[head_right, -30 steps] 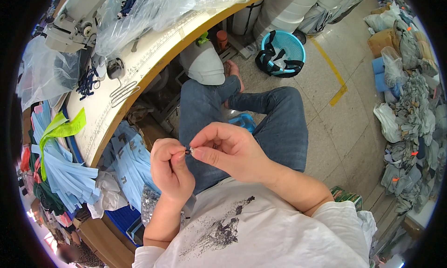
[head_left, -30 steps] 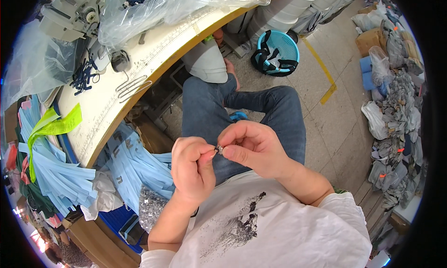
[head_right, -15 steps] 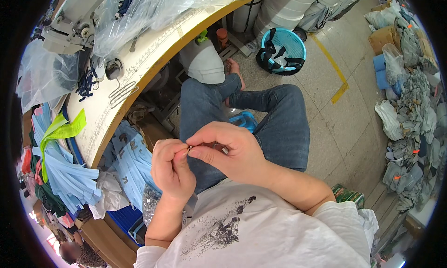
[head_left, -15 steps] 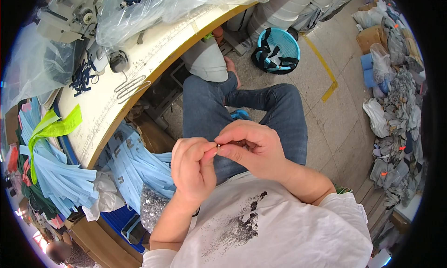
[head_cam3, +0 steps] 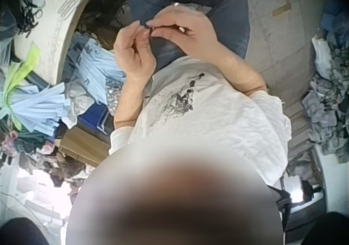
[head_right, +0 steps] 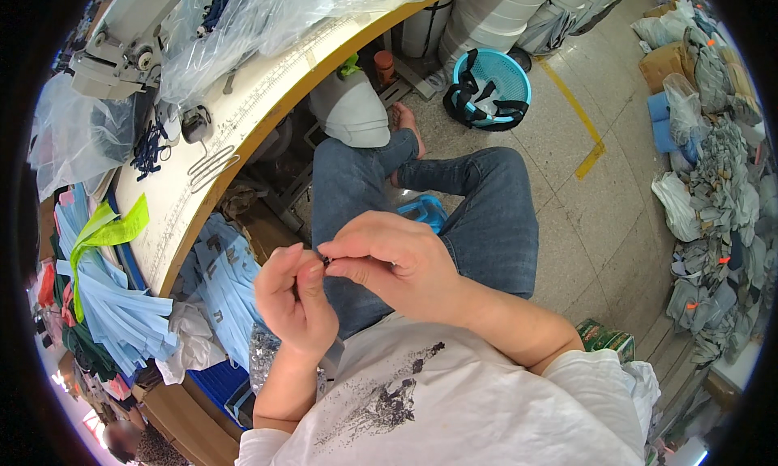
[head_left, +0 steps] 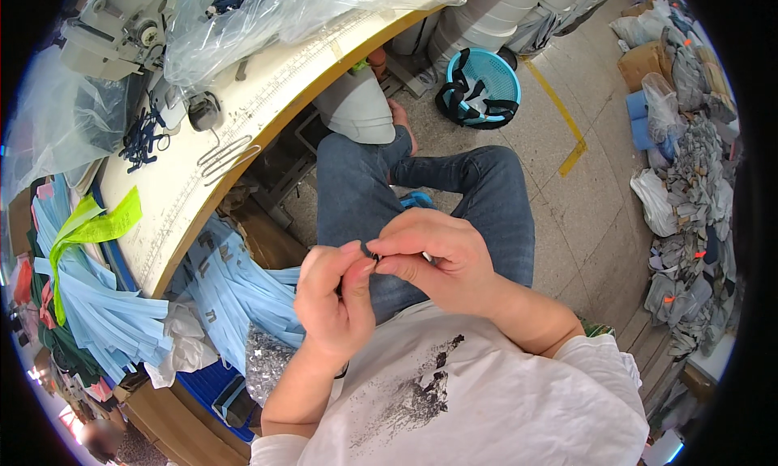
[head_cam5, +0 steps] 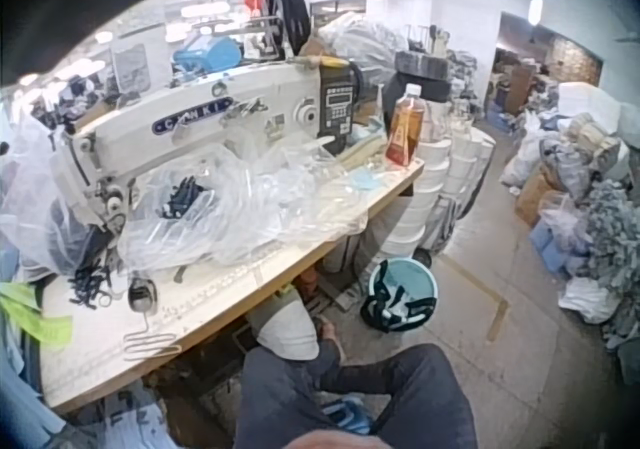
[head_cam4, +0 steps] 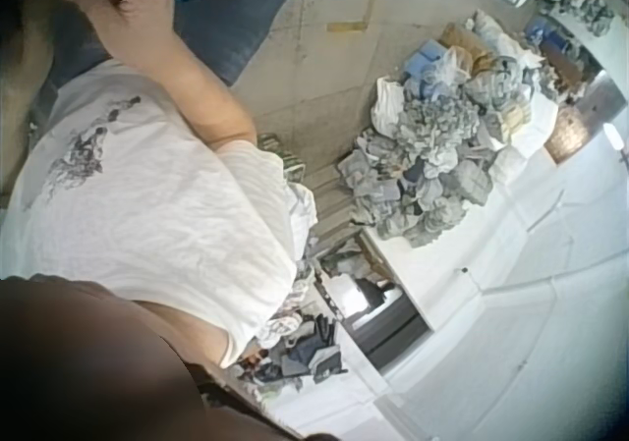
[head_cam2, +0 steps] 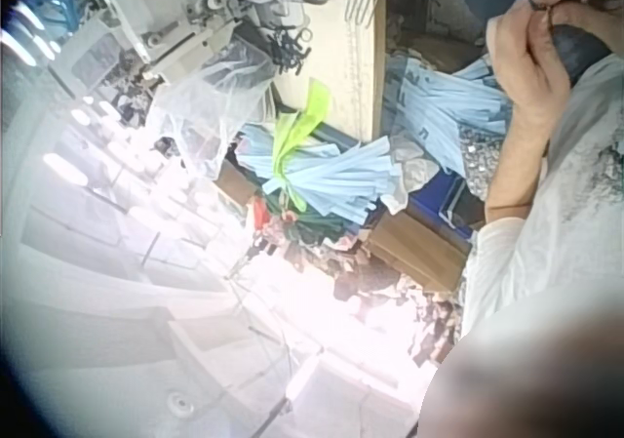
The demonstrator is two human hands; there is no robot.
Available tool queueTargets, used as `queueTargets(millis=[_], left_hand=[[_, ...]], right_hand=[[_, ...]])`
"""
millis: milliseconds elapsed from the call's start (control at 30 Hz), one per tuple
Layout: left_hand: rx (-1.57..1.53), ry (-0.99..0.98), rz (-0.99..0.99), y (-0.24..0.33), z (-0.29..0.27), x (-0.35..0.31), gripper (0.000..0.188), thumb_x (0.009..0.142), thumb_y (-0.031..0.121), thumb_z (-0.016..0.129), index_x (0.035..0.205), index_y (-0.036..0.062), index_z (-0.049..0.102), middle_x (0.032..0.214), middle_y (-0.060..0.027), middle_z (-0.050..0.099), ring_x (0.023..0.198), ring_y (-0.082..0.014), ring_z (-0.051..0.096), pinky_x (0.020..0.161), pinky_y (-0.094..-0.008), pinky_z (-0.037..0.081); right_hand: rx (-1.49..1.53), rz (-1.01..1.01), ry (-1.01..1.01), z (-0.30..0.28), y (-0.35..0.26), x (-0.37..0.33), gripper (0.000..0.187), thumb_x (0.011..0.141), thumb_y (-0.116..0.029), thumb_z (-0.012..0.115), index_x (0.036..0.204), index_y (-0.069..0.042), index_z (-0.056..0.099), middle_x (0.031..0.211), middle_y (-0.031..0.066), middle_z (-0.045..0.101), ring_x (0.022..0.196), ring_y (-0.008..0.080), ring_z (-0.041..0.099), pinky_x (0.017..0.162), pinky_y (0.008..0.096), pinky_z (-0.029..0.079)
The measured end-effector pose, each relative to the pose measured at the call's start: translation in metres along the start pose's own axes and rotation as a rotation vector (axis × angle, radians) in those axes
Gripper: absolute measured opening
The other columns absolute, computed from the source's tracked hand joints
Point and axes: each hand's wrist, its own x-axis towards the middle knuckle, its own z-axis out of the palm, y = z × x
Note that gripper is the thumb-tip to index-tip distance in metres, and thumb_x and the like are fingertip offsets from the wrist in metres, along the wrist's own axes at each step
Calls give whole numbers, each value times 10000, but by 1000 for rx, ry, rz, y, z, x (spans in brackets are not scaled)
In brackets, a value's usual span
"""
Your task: Assembling small metal fasteners and buckles onto fabric straps at a workshop bench.
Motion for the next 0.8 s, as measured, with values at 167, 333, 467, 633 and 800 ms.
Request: queueTargets(millis=[167, 333, 467, 633, 800], left_hand=[[1, -34, 33, 1, -1, 3, 235, 938, -52, 516, 1158, -32, 436, 814, -98, 555, 709, -127, 517, 638, -219, 414], [18, -38, 3, 0, 0, 1, 242, 936, -57, 517, 1160, -34, 427, 827, -106, 551, 709, -139, 517, 635, -217, 407], [-40, -42, -51, 2, -5, 7, 210, 900, -62, 558, 1104, -38, 518, 868, -114, 562, 702, -149, 517, 637, -227, 415], [-57, -88, -39, 6, -2, 17, 253, 788, -75, 662, 1029, -29, 601, 872, -102, 581, 704, -158, 528, 621, -242, 431], [62, -86, 118, -7, -5, 17, 363, 649, -57, 777, 975, -9, 625, 867, -117, 631, 691, -212, 592, 614, -282, 467]], right_hand=[[-68, -19, -68, -5, -7, 6, 259, 769, -8, 733, 1023, -38, 687, 869, 87, 645, 775, 212, 637, 624, 278, 505], [-64, -6, -99, -7, -9, 10, 233, 777, 0, 727, 1001, -28, 667, 885, 82, 634, 768, 188, 628, 612, 265, 496], [110, 320, -131, -11, -13, 5, 162, 817, -1, 709, 965, -20, 645, 898, 58, 637, 782, 116, 616, 631, 235, 489], [518, 383, -8, -9, 1, -1, 91, 874, -17, 670, 957, -3, 637, 907, 28, 639, 819, 78, 605, 694, 216, 503], [656, 496, -34, -11, 3, -1, 80, 900, -40, 650, 962, 6, 632, 939, 27, 632, 838, 73, 599, 740, 218, 509]])
